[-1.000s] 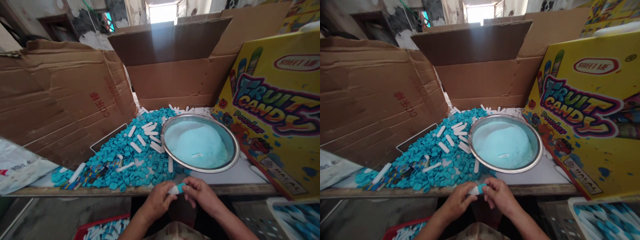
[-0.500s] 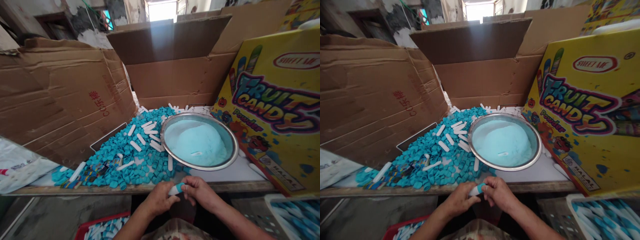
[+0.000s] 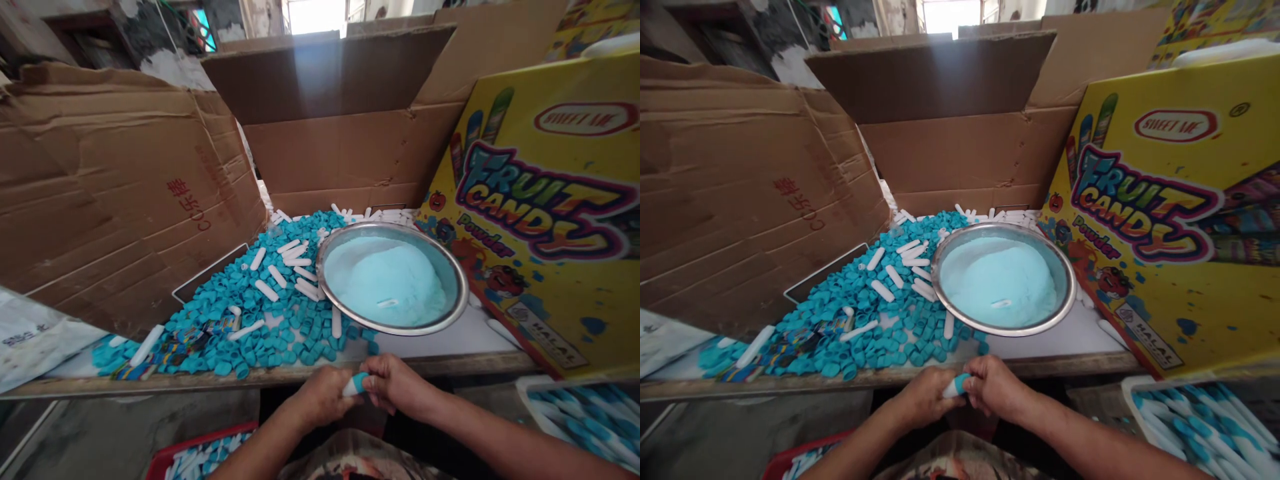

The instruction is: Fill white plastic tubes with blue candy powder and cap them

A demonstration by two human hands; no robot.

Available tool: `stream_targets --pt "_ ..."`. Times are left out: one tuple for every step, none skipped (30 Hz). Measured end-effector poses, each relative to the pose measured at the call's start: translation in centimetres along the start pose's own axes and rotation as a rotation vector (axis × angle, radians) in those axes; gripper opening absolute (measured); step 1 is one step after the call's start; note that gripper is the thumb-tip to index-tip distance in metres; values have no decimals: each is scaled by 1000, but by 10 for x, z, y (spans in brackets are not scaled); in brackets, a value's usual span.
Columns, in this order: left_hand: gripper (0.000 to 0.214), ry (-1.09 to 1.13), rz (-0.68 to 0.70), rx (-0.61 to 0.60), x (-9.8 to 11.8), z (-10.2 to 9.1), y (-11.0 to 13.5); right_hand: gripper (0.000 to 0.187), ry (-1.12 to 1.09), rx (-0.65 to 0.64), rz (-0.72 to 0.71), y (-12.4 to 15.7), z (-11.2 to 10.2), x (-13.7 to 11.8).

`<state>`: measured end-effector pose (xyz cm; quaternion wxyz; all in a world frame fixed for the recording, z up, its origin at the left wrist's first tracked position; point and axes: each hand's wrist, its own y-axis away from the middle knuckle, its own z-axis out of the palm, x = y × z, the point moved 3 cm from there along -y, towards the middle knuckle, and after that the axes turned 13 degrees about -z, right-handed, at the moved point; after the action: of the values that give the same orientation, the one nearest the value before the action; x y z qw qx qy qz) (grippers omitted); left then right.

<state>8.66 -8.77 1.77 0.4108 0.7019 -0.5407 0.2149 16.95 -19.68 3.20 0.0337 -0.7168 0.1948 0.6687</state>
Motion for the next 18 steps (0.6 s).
stream_targets --pt "15 0 0 1 0 1 0 16 17 14 2 1 0 0" --pt "15 -10 3 9 0 1 0 16 33 34 -4 1 0 1" --pt "15 -23 7 21 1 2 0 16 49 56 -14 2 -1 2" --pt "17 -34 9 34 1 3 0 15 65 70 -25 3 -1 3" --pt "18 -46 10 49 1 4 0 15 84 81 -35 3 -1 5" --pt "19 -61 11 65 2 5 0 14 111 92 -47 3 0 7" --pt "20 -80 9 78 2 5 1 13 146 101 -60 3 2 9" --pt "21 -102 3 89 1 5 3 12 186 112 -82 1 4 10" --pt "22 -125 -11 104 0 4 6 11 222 118 -109 -1 8 12" --pt "22 -146 -31 121 -2 1 11 12 248 108 -140 -3 13 13" --pt "22 -160 -55 141 -6 -3 18 14 255 79 -171 -6 18 13" --pt "21 -165 -89 162 -12 -7 27 17 245 41 -193 -8 24 14" --pt "20 -160 -139 186 -20 -13 40 22 224 -1 -201 -10 29 15" --pt "20 -151 -207 218 -32 -19 56 29 204 -34 -197 -11 32 17" --pt "19 -138 -291 251 -46 -25 75 37 191 -52 -182 -11 33 19" --pt "18 -128 -398 296 -63 -30 96 45 184 -55 -163 -11 31 21" --pt "18 -119 -508 359 -82 -34 120 51 185 -47 -141 -10 27 24" --pt "20 -96 -589 410 -102 -36 144 53 187 -40 -122 -9 23 26"
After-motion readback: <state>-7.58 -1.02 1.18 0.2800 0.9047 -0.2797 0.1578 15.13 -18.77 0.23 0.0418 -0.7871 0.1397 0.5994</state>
